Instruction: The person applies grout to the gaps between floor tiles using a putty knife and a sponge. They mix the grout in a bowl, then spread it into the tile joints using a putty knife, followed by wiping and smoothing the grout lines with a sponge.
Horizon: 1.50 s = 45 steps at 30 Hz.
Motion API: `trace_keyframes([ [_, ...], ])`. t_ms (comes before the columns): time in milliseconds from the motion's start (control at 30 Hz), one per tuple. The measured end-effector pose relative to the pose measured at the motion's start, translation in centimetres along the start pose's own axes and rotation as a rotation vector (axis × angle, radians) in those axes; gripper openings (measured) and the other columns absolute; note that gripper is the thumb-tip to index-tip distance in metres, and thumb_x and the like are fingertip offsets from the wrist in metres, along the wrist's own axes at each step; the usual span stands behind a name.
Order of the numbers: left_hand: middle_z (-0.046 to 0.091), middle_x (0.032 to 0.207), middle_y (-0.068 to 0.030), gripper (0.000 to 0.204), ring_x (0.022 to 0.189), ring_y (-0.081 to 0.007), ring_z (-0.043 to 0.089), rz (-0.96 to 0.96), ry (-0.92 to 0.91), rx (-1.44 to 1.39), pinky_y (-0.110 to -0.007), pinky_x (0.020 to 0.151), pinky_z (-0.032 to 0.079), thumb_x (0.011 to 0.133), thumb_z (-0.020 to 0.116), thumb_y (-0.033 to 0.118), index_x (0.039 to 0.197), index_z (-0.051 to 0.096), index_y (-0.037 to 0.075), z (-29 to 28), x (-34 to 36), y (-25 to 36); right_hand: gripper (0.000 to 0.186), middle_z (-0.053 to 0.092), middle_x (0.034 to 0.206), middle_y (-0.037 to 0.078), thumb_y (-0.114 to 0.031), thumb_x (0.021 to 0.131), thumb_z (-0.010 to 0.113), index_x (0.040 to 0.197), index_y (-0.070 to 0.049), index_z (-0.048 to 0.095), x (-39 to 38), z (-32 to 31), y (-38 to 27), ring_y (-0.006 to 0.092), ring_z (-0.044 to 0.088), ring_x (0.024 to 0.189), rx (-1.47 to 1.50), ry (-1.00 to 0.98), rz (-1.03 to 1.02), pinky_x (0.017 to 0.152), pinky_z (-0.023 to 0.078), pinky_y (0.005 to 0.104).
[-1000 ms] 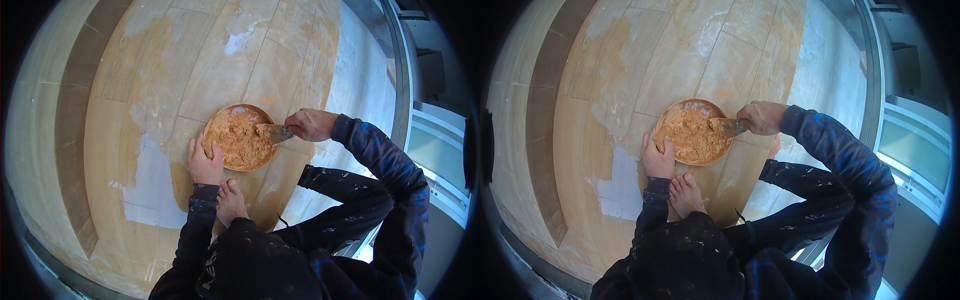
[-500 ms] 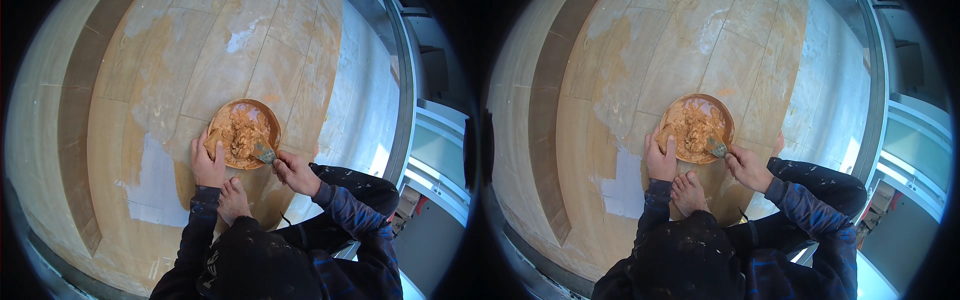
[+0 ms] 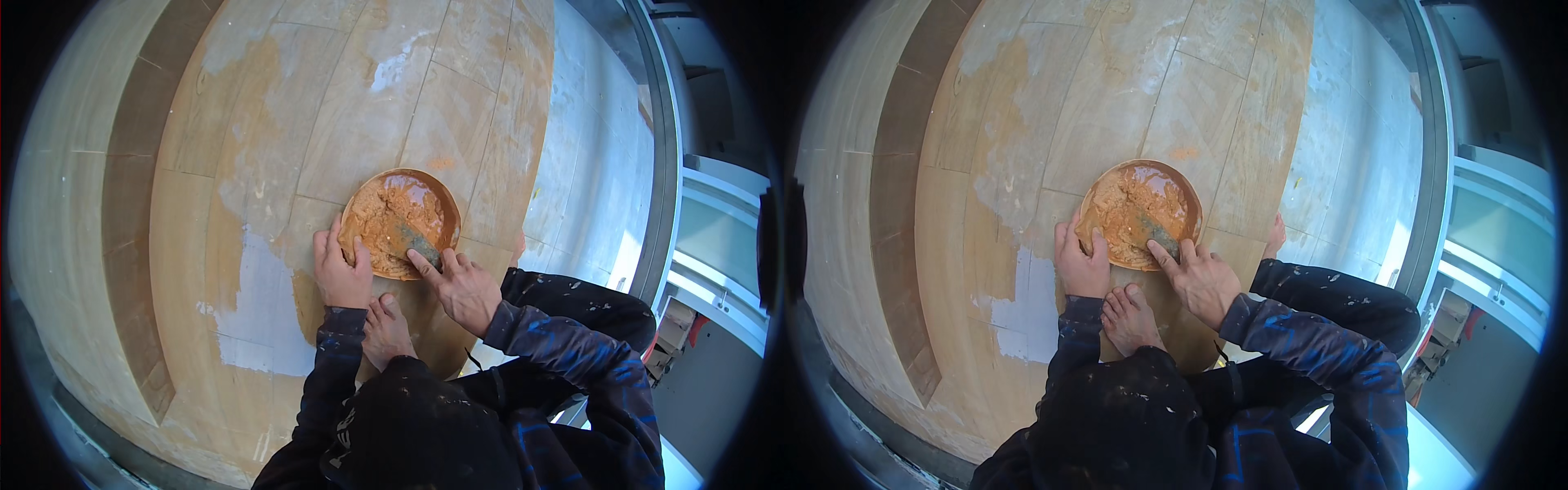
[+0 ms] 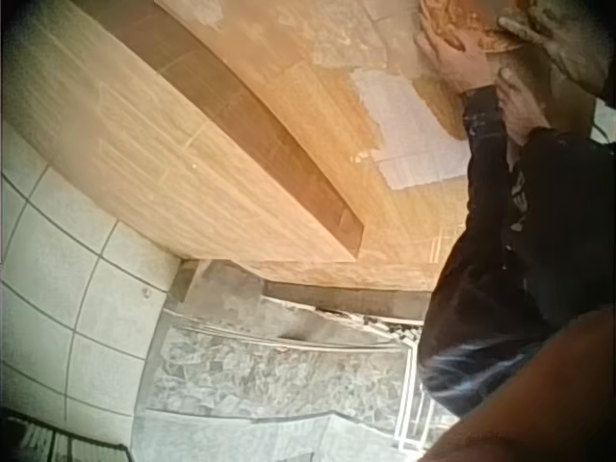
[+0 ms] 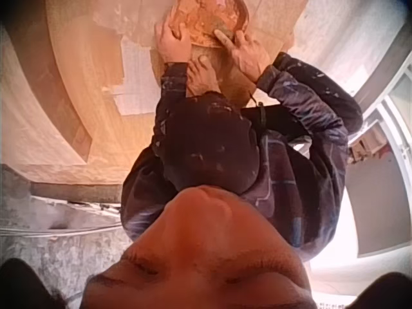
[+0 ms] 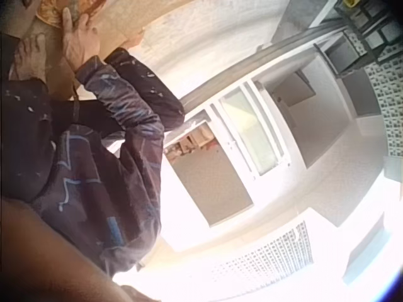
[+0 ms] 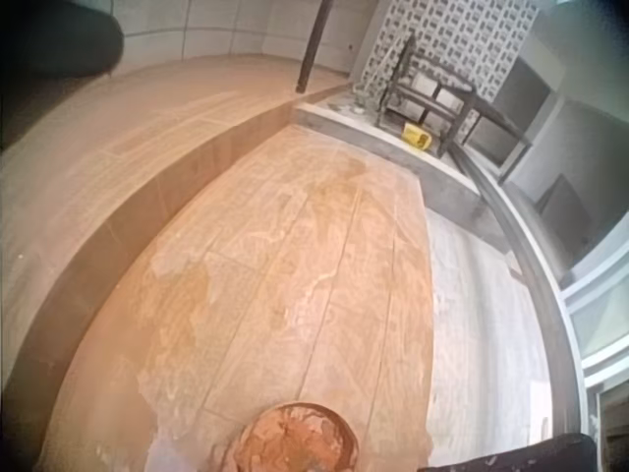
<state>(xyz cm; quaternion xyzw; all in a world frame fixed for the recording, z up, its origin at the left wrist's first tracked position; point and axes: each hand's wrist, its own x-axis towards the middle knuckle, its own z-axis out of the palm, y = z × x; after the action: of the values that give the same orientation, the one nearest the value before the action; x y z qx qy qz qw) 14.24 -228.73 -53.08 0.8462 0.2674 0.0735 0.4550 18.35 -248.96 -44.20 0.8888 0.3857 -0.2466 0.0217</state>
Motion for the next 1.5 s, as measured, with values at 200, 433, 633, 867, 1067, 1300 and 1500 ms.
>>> trace_keyframes([
  [200, 0.059, 0.106, -0.0157, 0.043, 0.096, -0.0317, 0.065, 0.013, -0.01, -0.019, -0.04, 0.084, 0.053, 0.09, 0.064, 0.006, 0.132, 0.063, -0.001, -0.4, 0.1, -0.4, 0.07, 0.062, 0.104, 0.02, -0.009, 0.092, 0.056, 0.16, -0.009, 0.039, -0.4, -4.4, 2.0, 0.0333, 0.07, 0.092, 0.218, -0.274, 0.11, 0.072, 0.059, 0.0399],
  [433, 0.06, 0.106, -0.0159, 0.045, 0.097, -0.0324, 0.065, 0.045, 0.029, -0.006, -0.041, 0.085, 0.053, 0.089, 0.065, 0.005, 0.133, 0.063, 0.001, 0.1, 0.1, -0.3, 0.071, 0.059, 0.102, 0.02, -0.012, 0.094, 0.056, 0.161, -0.007, 0.034, 2.7, 0.1, -1.9, 0.0328, 0.07, 0.086, 0.107, 0.017, 0.191, 0.066, 0.06, 0.0407],
  [633, 0.06, 0.11, -0.0147, 0.048, 0.1, -0.0348, 0.065, 0.011, -0.001, 0.026, -0.043, 0.087, 0.054, 0.087, 0.067, 0.01, 0.135, 0.063, 0.005, -0.1, -0.2, 0.2, 0.06, 0.066, 0.094, 0.027, -0.013, 0.093, 0.058, 0.152, -0.003, 0.047, 0.3, -3.6, 0.4, 0.0396, 0.071, 0.075, 0.254, -0.108, 0.138, 0.066, 0.058, 0.048],
  [867, 0.059, 0.107, -0.0141, 0.046, 0.097, -0.0303, 0.064, 0.02, -0.075, -0.062, -0.039, 0.087, 0.052, 0.088, 0.065, 0.005, 0.134, 0.063, 0.002, -0.7, 0.3, -0.2, 0.036, 0.069, 0.081, 0.008, -0.012, 0.103, 0.045, 0.129, 0.005, 0.064, 7.5, -11.4, 8.5, 0.0131, 0.063, 0.061, 0.905, -0.594, 0.383, 0.05, 0.053, 0.0293],
  [1067, 0.058, 0.107, -0.0143, 0.046, 0.098, -0.0287, 0.063, 0.11, -0.13, -0.111, -0.036, 0.087, 0.051, 0.089, 0.065, 0.003, 0.135, 0.063, 0.001, -0.7, 0.7, -1.2, 0.023, 0.068, 0.077, 0.007, -0.01, 0.101, 0.05, 0.112, 0.002, 0.067, 16.0, -13.3, 9.6, 0.0099, 0.058, 0.053, 0.865, -0.86, 0.392, 0.043, 0.047, 0.0278],
  [1300, 0.059, 0.11, -0.0148, 0.05, 0.1, -0.0337, 0.064, 0.086, -0.175, -0.125, -0.041, 0.087, 0.052, 0.088, 0.067, 0.008, 0.137, 0.062, 0.005, -1.2, 0.8, -1.7, 0.017, 0.07, 0.071, 0.016, -0.011, 0.091, 0.058, 0.088, 0.0, 0.07, 16.8, -13.9, 1.5, 0.0265, 0.069, 0.058, 0.138, -0.696, -0.077, 0.05, 0.055, 0.0396],
  [1500, 0.06, 0.111, -0.0136, 0.053, 0.1, -0.034, 0.065, 0.095, -0.109, -0.062, -0.043, 0.086, 0.054, 0.088, 0.067, 0.01, 0.14, 0.061, 0.006, -0.4, 0.0, -1.5, 0.035, 0.07, 0.088, 0.015, -0.014, 0.093, 0.057, 0.122, 0.002, 0.068, 7.5, -9.2, -4.1, 0.0295, 0.072, 0.072, -0.107, -0.322, -0.107, 0.062, 0.058, 0.0382],
])
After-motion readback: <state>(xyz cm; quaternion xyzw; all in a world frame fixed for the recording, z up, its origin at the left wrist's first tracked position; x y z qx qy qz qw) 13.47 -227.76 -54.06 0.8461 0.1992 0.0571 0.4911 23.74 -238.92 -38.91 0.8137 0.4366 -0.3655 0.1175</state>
